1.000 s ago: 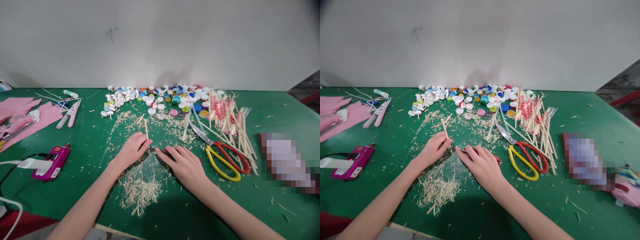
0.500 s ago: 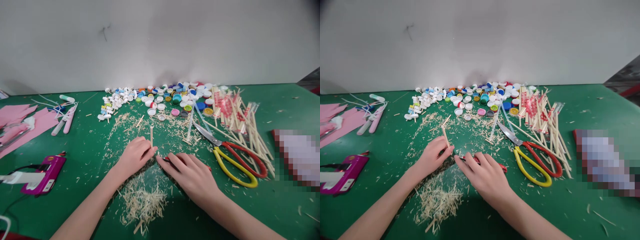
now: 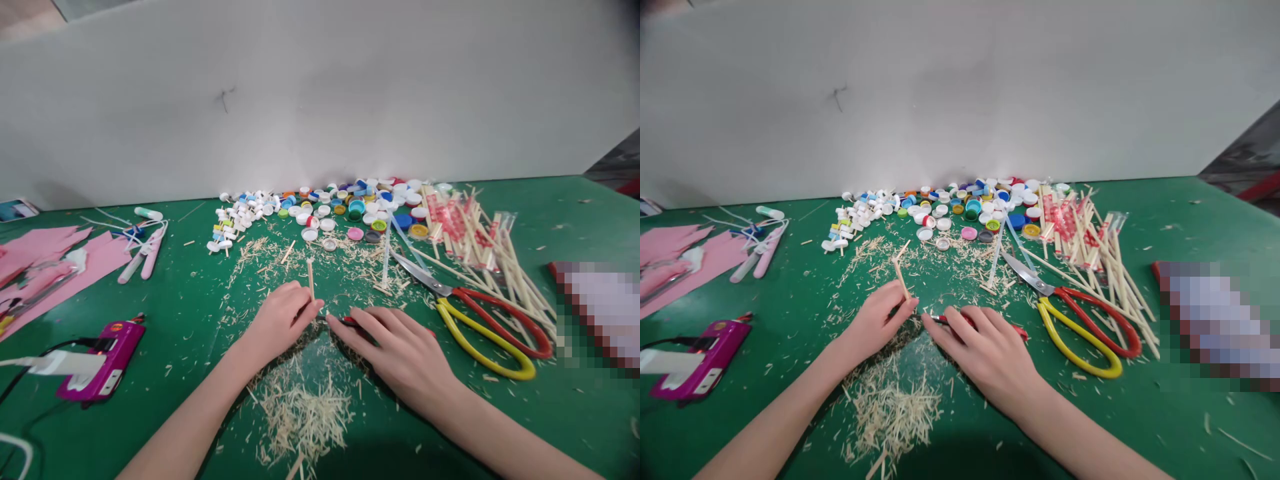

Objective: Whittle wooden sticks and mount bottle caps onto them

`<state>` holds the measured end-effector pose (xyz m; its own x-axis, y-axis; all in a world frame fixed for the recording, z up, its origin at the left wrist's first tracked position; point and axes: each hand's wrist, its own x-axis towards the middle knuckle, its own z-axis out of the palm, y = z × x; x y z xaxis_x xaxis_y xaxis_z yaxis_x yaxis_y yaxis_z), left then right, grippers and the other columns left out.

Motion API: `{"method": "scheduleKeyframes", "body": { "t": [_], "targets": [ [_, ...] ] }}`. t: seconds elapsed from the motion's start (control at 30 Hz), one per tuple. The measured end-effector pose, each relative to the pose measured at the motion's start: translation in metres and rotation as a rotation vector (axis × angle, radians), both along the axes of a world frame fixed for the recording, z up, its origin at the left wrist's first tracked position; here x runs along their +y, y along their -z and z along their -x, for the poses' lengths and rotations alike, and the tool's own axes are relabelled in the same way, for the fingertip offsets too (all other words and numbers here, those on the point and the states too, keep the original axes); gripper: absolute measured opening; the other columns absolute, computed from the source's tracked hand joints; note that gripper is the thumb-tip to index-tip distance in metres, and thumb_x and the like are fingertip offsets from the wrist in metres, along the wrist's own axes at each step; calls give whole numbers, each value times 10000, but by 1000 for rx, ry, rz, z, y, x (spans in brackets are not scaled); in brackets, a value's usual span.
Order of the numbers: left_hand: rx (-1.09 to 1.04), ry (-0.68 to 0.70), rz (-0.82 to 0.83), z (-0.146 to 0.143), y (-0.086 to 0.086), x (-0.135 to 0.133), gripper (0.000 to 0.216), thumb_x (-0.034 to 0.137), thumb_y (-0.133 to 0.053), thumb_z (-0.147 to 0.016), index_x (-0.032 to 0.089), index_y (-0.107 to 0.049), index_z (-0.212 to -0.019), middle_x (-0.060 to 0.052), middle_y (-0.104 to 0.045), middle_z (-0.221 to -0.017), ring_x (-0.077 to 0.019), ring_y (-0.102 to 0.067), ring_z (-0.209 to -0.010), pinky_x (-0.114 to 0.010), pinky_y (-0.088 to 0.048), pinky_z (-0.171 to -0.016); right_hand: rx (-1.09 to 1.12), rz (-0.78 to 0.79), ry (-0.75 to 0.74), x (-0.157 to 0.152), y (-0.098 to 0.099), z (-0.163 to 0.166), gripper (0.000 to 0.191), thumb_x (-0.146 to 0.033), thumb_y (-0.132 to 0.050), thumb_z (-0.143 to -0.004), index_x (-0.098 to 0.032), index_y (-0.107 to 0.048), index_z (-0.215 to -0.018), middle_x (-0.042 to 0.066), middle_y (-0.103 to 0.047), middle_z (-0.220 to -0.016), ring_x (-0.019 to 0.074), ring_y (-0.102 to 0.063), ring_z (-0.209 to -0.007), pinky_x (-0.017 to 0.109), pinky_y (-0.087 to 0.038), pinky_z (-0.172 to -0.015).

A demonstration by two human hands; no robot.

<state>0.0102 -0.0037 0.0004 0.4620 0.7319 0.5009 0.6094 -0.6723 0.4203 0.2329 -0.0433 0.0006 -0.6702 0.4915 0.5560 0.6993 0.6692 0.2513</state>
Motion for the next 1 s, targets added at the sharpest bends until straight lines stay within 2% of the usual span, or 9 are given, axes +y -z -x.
{"method": "scheduleKeyframes", "body": {
  "t": [0.23, 0.4, 0.57, 0.83, 1.0],
  "targets": [
    [19, 6, -1, 2, 0, -1, 373, 374, -375, -994, 188, -449, -679, 12, -483, -623, -101, -464, -606, -249, -417, -552, -72, 9, -27, 2, 4, 0, 409, -83, -370, -920, -234, -609, -1216, 35, -573, -1041, 147, -499, -904, 299, -381, -744],
    [25, 29, -47, 2, 1, 2, 385, 392, -369, -994, 192, -423, -669, 16, -461, -614, -103, -448, -595, -250, -389, -537, -55, -82, 0, 1, 1, 1, 420, -78, -391, -921, -226, -560, -1276, 41, -573, -1062, 145, -490, -932, 295, -380, -762],
    [-20, 1, -2, 6, 5, 6, 380, 399, -392, -986, 192, -410, -668, 23, -460, -625, -92, -445, -588, -243, -393, -560, -92, -114, 30, 0, 3, 3, 428, -78, -420, -905, -218, -546, -1290, 34, -571, -1021, 130, -458, -869, 281, -360, -707],
    [-81, -8, 82, 7, 3, 7, 372, 393, -403, -981, 190, -418, -670, 29, -467, -629, -86, -451, -590, -229, -395, -586, -135, -65, 38, 3, 4, 6, 468, -48, -397, -894, -206, -521, -1317, 43, -552, -1016, 124, -421, -834, 260, -347, -700],
    [-54, 40, 57, 5, 2, 4, 348, 390, -396, -984, 189, -444, -705, 14, -494, -687, -92, -477, -649, -227, -415, -632, -212, -31, -11, 3, 7, 8, 391, -130, -447, -931, -239, -543, -1295, 40, -549, -1037, 123, -410, -821, 262, -319, -674]
  ]
}}
